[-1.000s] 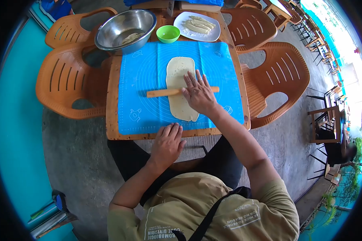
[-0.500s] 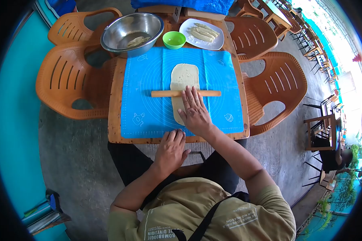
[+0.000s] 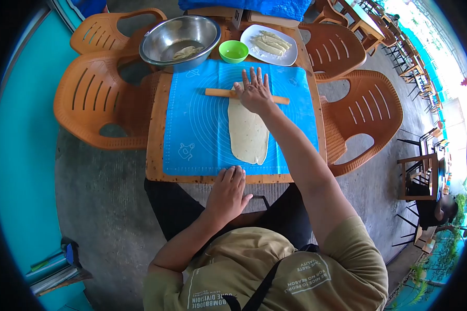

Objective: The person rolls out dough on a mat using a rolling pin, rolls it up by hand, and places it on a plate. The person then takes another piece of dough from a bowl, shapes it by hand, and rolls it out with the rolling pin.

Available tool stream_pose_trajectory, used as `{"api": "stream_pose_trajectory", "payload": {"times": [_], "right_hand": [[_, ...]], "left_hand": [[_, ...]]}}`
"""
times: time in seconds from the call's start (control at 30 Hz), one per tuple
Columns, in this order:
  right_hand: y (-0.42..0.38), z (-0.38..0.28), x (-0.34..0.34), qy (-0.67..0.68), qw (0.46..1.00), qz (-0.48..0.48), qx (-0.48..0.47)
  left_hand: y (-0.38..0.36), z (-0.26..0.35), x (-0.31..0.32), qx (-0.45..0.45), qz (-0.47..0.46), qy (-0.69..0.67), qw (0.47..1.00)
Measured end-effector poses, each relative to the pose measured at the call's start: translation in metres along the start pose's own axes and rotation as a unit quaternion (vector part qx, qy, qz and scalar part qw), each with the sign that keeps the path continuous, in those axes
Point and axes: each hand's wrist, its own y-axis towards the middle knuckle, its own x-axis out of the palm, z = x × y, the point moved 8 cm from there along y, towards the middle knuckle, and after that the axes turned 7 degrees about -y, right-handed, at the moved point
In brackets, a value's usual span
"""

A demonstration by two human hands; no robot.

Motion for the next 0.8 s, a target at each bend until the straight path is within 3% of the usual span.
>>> {"api": "stream_pose_trajectory", "payload": {"times": [0.33, 0.57, 0.73, 0.8], "right_hand": [[-0.062, -0.011, 0.000, 0.041, 0.998, -0.037, -0.041], [-0.175, -0.030, -0.012, 0.052, 0.985, 0.080, -0.145], [-0.207, -0.034, -0.040, 0.066, 0.993, -0.006, -0.093], [-0.187, -0.025, -0.048, 0.033, 0.993, 0.080, -0.082]], "left_hand": [[0.000, -0.001, 0.000, 0.009, -0.004, -0.008, 1.000], [0.001, -0.002, -0.002, 0.005, -0.014, -0.026, 1.000], [-0.003, -0.001, -0.001, 0.000, -0.026, -0.029, 0.999], [-0.003, -0.001, 0.002, 0.002, -0.023, -0.007, 1.000]]}}
